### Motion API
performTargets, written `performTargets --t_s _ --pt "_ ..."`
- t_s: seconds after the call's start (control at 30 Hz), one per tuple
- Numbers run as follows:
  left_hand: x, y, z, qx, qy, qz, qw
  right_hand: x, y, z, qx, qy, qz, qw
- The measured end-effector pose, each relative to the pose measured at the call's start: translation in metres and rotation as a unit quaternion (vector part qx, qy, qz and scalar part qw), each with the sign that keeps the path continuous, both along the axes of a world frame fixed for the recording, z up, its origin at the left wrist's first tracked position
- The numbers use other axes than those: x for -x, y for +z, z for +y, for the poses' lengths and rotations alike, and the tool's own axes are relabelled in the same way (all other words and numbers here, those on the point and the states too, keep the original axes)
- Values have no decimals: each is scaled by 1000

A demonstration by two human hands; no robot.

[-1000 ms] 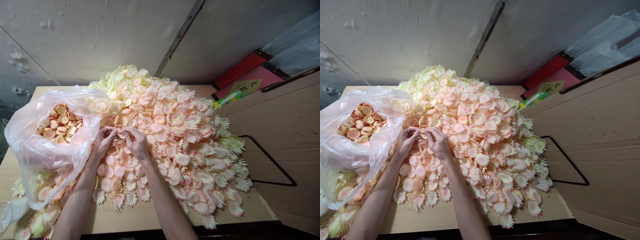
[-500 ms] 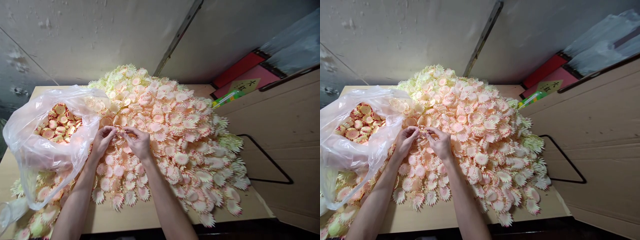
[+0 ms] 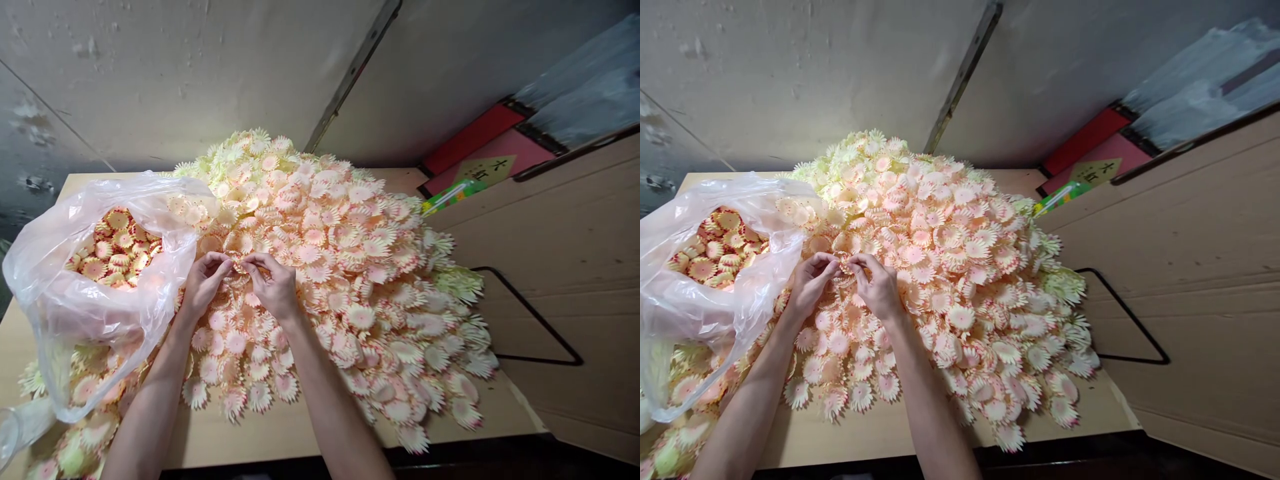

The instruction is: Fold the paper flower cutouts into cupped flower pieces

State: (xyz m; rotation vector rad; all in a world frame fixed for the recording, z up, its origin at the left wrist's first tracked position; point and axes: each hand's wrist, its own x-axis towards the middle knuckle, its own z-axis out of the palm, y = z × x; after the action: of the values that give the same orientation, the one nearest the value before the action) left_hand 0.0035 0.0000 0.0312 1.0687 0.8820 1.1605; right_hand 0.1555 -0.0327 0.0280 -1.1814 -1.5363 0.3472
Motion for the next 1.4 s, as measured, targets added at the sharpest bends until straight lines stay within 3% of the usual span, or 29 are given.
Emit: performTargets --t_s 0.63,0.87,1.0,1.07,1.2,1.3,1.4 --pt "-1 3 -2 19 -33 -26 999 1 -5 1 -47 -75 -113 990" --pt "-2 2 -3 5 -61 -11 998 7 -7 1 -53 -121 -42 990" --pt "-5 -5 -2 9 -66 -29 997 15 -3 -1 -75 -82 19 994" --pt "-5 -10 0 22 -54 -53 997 16 2 -3 -111 -76 48 990" --pt "-1 -17 6 65 23 -109 992 7 14 -4 -197 -190 80 959" --pt "-1 -16 6 57 31 -120 991 0 17 -2 -178 -209 47 960" --pt "-3 -12 5 31 18 -115 993 -1 13 0 -137 -174 7 975"
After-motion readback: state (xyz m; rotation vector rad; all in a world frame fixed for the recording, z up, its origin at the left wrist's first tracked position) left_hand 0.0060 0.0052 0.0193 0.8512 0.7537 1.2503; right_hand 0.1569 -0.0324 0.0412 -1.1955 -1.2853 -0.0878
